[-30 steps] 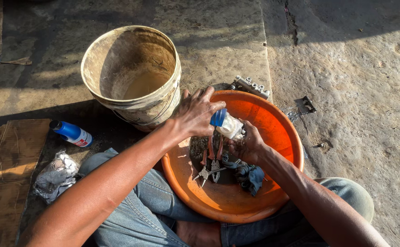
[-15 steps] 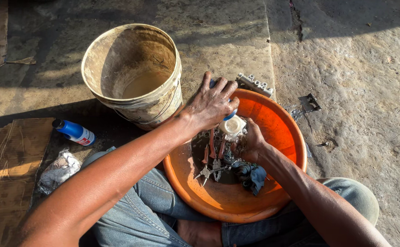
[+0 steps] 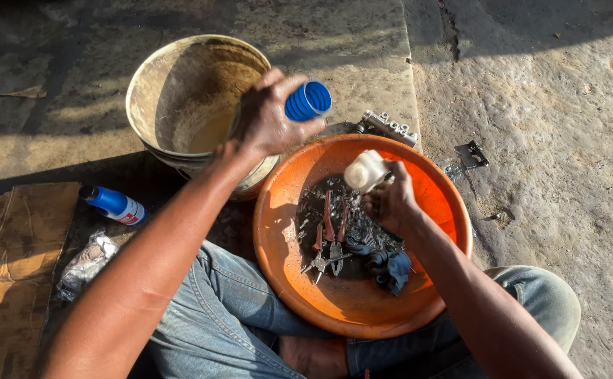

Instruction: The person sits on the floor and cleans a white plastic mechanical component using a green-handled screwdriver and a blue spray bottle. They scrub the component with the screwdriver, spray it with liquid, and wipe it with a dark cloth inside an orange basin. The person also cleans a small metal part and the cloth itself in the basin.

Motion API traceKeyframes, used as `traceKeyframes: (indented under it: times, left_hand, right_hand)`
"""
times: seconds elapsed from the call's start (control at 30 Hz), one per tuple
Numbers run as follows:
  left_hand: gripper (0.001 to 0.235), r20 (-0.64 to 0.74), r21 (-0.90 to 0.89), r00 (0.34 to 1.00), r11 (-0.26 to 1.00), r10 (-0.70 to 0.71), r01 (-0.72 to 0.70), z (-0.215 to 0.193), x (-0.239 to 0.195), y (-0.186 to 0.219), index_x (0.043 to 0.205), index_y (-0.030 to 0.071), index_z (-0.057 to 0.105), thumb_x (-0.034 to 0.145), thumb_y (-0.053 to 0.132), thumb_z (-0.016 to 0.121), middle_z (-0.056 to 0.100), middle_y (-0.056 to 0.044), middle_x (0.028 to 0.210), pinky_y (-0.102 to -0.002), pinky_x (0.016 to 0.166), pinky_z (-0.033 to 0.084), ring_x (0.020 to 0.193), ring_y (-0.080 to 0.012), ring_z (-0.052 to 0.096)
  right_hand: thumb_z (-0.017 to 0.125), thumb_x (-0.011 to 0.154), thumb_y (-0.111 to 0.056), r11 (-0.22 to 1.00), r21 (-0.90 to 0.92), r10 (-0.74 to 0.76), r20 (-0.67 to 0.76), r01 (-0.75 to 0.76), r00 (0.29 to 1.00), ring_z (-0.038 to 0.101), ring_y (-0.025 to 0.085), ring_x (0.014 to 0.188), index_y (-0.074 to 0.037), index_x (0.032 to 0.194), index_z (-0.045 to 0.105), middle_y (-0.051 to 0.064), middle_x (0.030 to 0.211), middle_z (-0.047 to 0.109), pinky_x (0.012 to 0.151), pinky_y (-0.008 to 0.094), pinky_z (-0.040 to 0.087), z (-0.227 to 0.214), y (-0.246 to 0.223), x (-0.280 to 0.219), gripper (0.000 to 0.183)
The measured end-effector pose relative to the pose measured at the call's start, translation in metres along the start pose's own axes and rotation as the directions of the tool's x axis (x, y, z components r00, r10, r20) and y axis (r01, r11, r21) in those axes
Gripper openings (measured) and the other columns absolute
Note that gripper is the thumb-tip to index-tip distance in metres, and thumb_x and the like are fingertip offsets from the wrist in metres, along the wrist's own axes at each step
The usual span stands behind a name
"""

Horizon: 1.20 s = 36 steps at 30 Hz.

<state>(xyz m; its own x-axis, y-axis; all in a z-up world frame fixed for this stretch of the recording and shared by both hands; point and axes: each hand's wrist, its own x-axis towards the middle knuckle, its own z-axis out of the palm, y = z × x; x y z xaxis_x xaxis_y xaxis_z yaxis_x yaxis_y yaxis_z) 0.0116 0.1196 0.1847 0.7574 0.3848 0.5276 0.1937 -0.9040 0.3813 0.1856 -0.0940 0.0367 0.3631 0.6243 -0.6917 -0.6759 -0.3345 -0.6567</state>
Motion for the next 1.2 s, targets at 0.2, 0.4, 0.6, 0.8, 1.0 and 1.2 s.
traceKeyframes:
  times: [0.2,0.4,0.6,0.8,1.0,1.2]
  left_hand:
    - [0.052,-0.134,0.069,0.987,0.993,-0.088,0.097,-0.037,0.012,-0.054,0.116,0.008,0.072,0.077,0.038,0.090,0.064,-0.013,0.101,-0.047,0.075,0.059,0.090,-0.0289,0.068]
    - [0.071,0.170,0.123,0.949,0.961,-0.266,0.247,-0.022,-0.025,-0.150,0.125,-0.004,0.065,0.062,0.014,0.091,0.057,-0.029,0.118,-0.050,0.091,0.054,0.108,-0.0435,0.059]
    - [0.045,0.558,0.515,0.503,0.751,-0.660,0.413,-0.012,-0.046,-0.164,0.132,0.006,0.064,0.088,0.015,0.067,0.061,-0.022,0.140,-0.058,0.101,0.051,0.125,-0.0408,0.062]
    - [0.064,0.646,0.519,0.424,0.772,-0.635,0.366,-0.004,-0.047,-0.178,0.147,0.037,0.057,0.088,0.013,0.060,0.060,-0.011,0.148,-0.052,0.106,0.053,0.131,-0.0367,0.062]
    - [0.057,0.576,0.659,0.272,0.635,-0.770,0.404,0.027,-0.056,-0.212,0.154,0.041,0.045,0.099,0.026,0.047,0.037,-0.005,0.165,-0.065,0.120,0.026,0.146,-0.0408,0.040]
    - [0.069,0.605,0.603,0.279,0.658,-0.746,0.451,0.045,-0.057,-0.239,0.152,0.041,0.050,0.088,0.014,0.052,0.048,-0.005,0.161,-0.058,0.116,0.038,0.142,-0.0397,0.050]
  right_hand:
    - [0.045,0.092,-0.068,0.993,0.103,0.074,-0.105,-0.064,0.992,0.053,0.012,0.053,0.000,0.104,0.062,0.006,0.072,0.061,0.044,0.027,0.046,0.015,0.009,0.005,0.072]
    - [0.041,0.094,-0.068,0.992,0.123,-0.024,-0.020,0.026,1.000,0.049,0.010,0.049,-0.006,0.106,0.064,0.000,0.068,0.056,0.040,0.023,0.043,0.008,0.009,0.018,0.068]
    - [0.038,0.096,-0.068,0.994,0.016,0.108,-0.190,-0.107,0.976,0.045,0.010,0.049,0.000,0.104,0.063,0.002,0.067,0.057,0.040,0.025,0.043,0.011,0.010,0.019,0.073]
    - [0.035,0.097,-0.074,0.993,0.121,0.037,-0.190,-0.014,0.981,0.041,0.010,0.049,-0.009,0.094,0.051,0.001,0.063,0.051,0.038,0.024,0.033,0.005,0.011,0.027,0.067]
    - [0.031,0.094,-0.076,0.994,0.023,0.108,-0.210,-0.105,0.972,0.043,0.012,0.050,-0.008,0.102,0.064,0.007,0.070,0.055,0.042,0.026,0.039,0.013,0.001,0.019,0.076]
    - [0.038,0.095,-0.074,0.991,0.134,0.021,-0.249,0.013,0.968,0.044,0.011,0.051,-0.012,0.109,0.056,0.001,0.073,0.050,0.040,0.029,0.038,0.005,0.015,0.036,0.066]
